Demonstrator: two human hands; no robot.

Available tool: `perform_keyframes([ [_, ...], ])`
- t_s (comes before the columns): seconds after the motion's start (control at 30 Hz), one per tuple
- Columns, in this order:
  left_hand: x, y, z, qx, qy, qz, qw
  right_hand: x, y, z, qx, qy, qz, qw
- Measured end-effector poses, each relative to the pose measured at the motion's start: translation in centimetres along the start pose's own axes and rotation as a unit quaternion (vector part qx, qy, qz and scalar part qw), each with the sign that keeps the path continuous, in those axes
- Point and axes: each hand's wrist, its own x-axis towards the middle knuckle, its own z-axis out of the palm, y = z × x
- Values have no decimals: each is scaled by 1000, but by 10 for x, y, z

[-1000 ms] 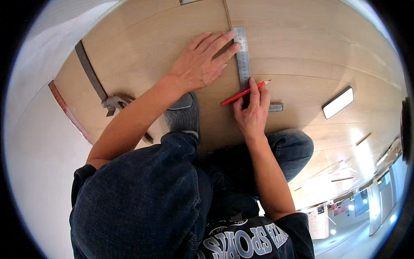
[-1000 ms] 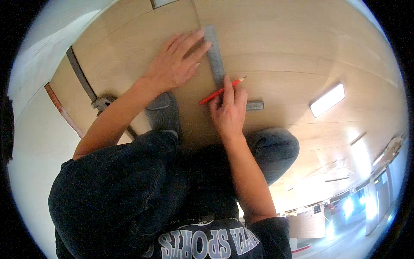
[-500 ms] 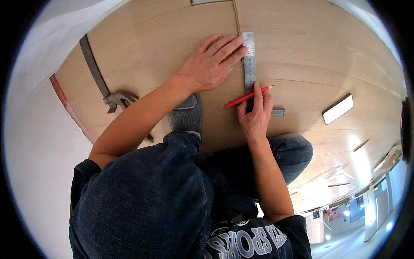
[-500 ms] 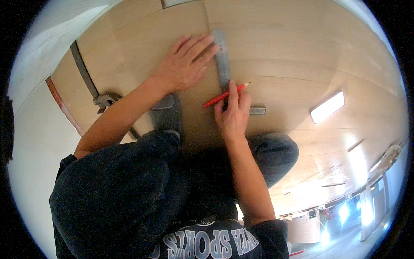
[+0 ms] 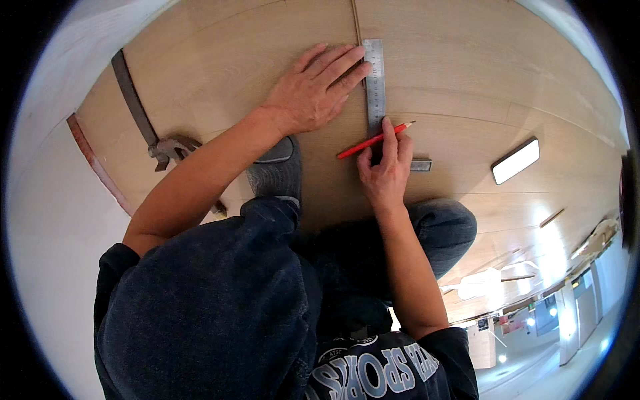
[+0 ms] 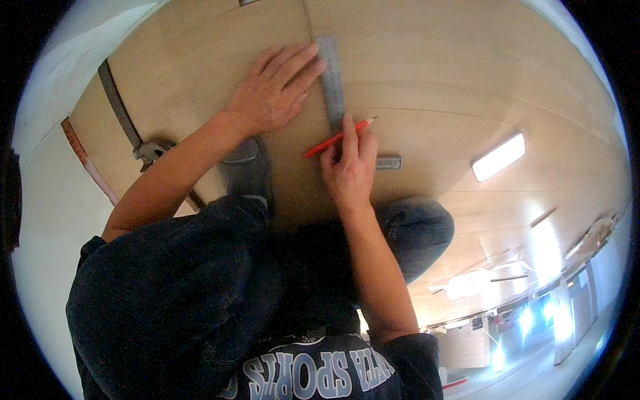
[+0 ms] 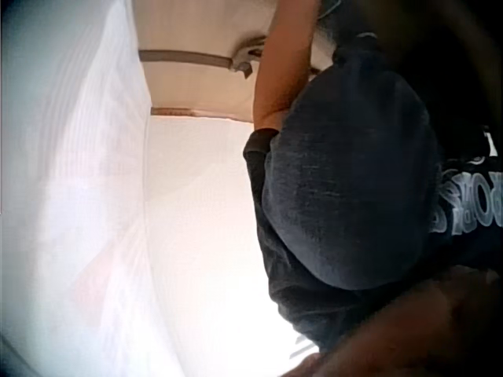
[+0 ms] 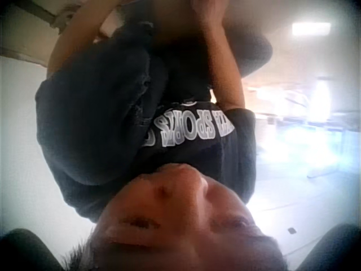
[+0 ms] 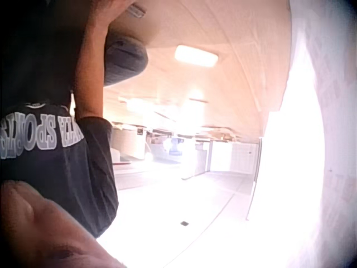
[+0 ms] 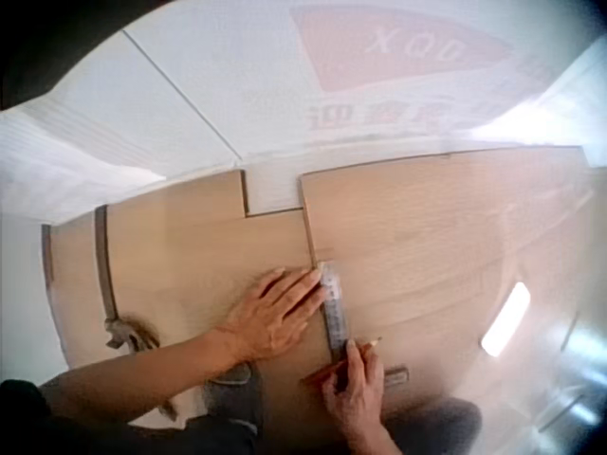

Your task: The person measures and marks a laminate floor plank with a square and pencil, uses a utility knife to score and remove a strip from a wall, and then fits the floor plank into position.

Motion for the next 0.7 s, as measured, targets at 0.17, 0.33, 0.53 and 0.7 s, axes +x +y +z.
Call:
perform_keyframes([
  [0.17,0,-1,-1,2,1,4,1000,-2,0,0,9,-13,22,1000],
  [0.33,-1,0,0,20,-24,-11,999,0,0,0,10,-9,17,1000],
  [0.53,0,0,-2,9,-8,1,1000,1,-2,-1,2,-13,17,1000],
  [0.7,2,2,-4,2,-6,-6,1000,-1,1,0,8,-39,39,998],
])
